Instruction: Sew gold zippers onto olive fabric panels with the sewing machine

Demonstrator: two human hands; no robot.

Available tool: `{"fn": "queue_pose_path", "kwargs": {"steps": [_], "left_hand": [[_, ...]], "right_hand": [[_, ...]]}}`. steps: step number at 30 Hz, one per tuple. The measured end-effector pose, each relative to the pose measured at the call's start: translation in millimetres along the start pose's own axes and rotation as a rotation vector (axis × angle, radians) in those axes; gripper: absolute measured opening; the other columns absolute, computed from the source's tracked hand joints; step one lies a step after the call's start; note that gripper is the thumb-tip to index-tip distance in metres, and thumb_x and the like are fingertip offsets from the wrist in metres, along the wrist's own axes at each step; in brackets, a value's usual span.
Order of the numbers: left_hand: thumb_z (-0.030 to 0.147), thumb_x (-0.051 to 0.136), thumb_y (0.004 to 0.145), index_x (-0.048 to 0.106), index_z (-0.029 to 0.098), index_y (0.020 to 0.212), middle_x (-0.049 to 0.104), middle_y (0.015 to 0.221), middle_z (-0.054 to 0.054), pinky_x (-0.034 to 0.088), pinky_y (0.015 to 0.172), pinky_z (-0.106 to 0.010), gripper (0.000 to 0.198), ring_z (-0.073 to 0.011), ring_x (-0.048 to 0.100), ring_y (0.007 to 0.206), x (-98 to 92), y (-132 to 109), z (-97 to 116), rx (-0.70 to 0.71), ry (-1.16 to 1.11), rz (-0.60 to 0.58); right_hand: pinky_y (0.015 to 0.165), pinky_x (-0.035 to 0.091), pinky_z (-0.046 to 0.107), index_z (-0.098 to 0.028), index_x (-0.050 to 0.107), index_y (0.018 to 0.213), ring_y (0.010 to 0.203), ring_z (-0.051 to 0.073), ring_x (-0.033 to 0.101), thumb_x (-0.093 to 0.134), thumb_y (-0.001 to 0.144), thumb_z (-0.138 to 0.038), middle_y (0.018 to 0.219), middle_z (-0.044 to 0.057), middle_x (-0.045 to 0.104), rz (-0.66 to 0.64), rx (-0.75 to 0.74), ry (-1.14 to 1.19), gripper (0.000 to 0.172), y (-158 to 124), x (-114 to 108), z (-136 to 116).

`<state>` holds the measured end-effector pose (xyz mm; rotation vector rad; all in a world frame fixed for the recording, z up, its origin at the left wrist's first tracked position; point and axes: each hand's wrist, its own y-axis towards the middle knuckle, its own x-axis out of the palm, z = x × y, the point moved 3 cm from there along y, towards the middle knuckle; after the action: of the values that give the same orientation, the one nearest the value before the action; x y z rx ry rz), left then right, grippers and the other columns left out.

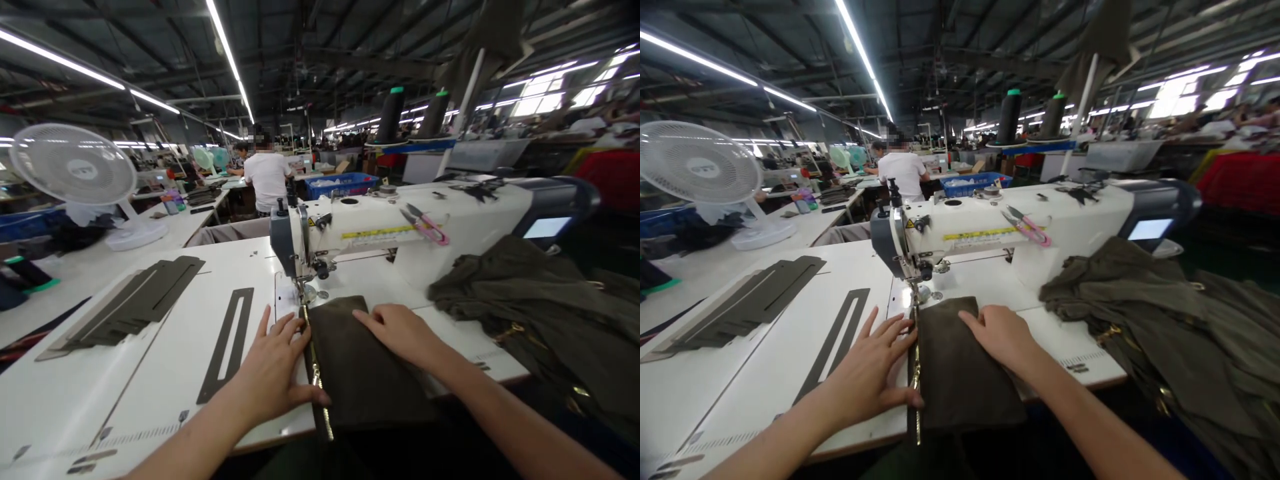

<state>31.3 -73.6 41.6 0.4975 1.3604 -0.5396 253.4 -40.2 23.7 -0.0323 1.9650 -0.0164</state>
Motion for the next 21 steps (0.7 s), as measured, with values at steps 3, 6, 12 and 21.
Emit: {"fn": "queue_pose_path", "kwargs": {"steps": [3,6,12,21], "left_hand": [[0.082,0.050,0.053,0.033,0.014,0.134,0.030,0.140,-0.018,0.003,0.105,-0.059,0.107,-0.0363,0.017,0.132,3.2,3.4,0.0,0.036,0.001,-0.049],[0.081,0.050,0.053,0.029,0.010,0.135,0.021,0.143,-0.019,0.002,0.106,-0.058,0.111,-0.0353,0.010,0.133,5.0,5.1,-0.9,0.018,-0.003,-0.094],[0.079,0.055,0.052,0.019,0.004,0.138,0.013,0.143,-0.022,0.000,0.106,-0.057,0.119,-0.0362,0.005,0.133,4.1,11.2,-0.7,-0.055,0.010,-0.204],[0.076,0.053,0.053,0.020,-0.001,0.136,0.011,0.141,-0.026,0.003,0.103,-0.061,0.119,-0.0416,0.005,0.130,2.1,17.9,0.0,-0.064,0.027,-0.245]], "right_hand": [[0.059,0.040,0.029,-0.016,0.060,0.065,0.066,0.021,0.060,0.046,0.081,-0.048,0.068,0.008,0.065,0.026,0.034,0.298,0.039,8.3,7.2,-1.2],[0.057,0.042,0.025,-0.012,0.062,0.083,0.066,0.017,0.061,0.042,0.084,-0.044,0.074,0.008,0.066,0.035,0.055,0.376,0.037,22.5,10.6,-1.5],[0.062,0.041,0.026,-0.007,0.062,0.092,0.079,0.021,0.060,0.054,0.077,-0.037,0.085,0.012,0.065,0.078,0.070,0.279,0.035,54.4,10.2,1.2],[0.058,0.034,0.026,-0.017,0.060,0.083,0.075,0.020,0.059,0.038,0.089,-0.034,0.079,0.008,0.065,0.228,-0.058,0.016,0.028,40.8,-2.7,-22.0]]}}
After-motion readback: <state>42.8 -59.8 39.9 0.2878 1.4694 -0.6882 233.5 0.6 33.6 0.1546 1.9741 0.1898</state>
